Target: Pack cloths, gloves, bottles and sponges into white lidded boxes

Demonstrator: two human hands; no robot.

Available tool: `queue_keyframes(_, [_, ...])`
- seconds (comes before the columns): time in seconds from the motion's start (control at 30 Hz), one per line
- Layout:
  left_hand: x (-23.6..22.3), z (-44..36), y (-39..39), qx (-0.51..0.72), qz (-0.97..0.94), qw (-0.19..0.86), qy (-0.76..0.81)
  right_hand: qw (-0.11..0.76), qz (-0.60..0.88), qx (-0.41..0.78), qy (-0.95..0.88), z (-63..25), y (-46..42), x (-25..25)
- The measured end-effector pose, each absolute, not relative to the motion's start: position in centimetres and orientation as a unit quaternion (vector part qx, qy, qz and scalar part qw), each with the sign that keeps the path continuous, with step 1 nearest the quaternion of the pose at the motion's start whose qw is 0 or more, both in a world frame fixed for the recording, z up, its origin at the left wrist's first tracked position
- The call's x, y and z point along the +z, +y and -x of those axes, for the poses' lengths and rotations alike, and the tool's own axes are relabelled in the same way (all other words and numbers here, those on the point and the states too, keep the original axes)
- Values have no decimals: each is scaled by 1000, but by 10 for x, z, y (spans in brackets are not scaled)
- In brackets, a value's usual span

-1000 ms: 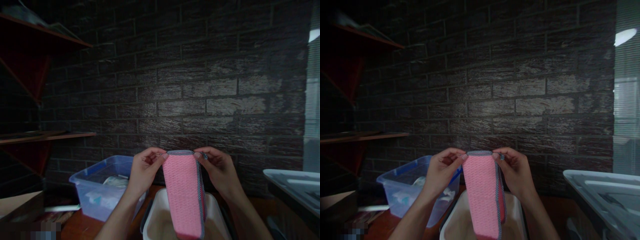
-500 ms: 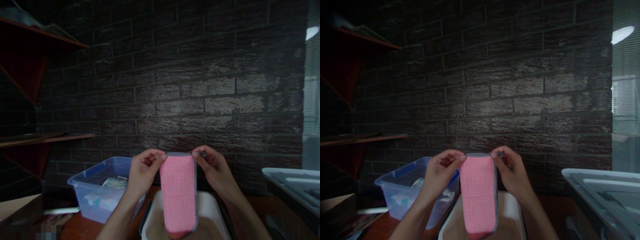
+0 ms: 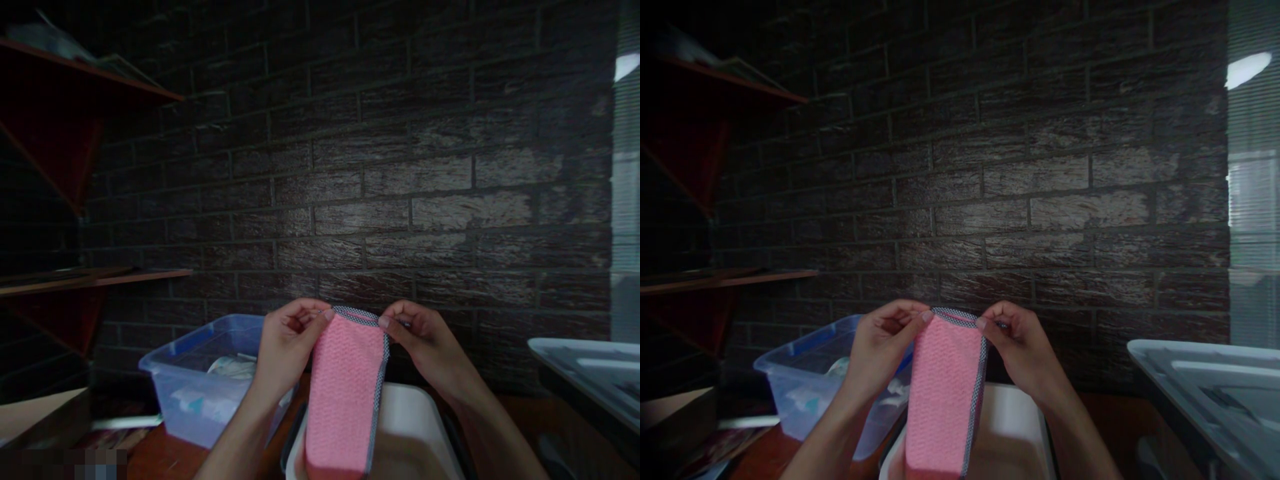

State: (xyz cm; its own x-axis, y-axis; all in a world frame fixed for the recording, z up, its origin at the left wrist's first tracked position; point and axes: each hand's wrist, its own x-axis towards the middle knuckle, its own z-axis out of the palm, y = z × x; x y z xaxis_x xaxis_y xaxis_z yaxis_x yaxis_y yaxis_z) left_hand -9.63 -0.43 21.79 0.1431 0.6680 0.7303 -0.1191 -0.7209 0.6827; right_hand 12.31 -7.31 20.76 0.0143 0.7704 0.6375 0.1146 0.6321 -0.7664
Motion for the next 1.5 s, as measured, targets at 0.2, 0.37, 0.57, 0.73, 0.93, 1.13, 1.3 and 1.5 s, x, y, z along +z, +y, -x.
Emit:
queue_keyframes(0.2, [218,97,-3,621,-691,314,197,599,345,278,-667,-122,-78,211])
queue_keyframes(0.37, [218,97,-2,619,-690,321,193,597,353,239,-680,-126,-76,209])
queue_keyframes(0.57, [216,99,-3,611,-703,306,197,629,353,209,-660,-128,-74,209])
queue_keyframes(0.73, [217,97,-2,602,-710,311,194,659,346,180,-643,-130,-71,207])
queue_keyframes(0.93, [217,96,-2,606,-697,331,192,674,334,172,-635,-131,-69,206])
queue_keyframes(1.13, [215,97,0,590,-717,305,214,684,338,151,-628,-130,-70,207])
queue_keyframes(1.3, [218,95,-2,566,-747,290,194,676,356,129,-632,-127,-69,206])
queue_keyframes(1.5, [218,91,-8,538,-778,273,175,639,389,121,-653,-125,-68,203])
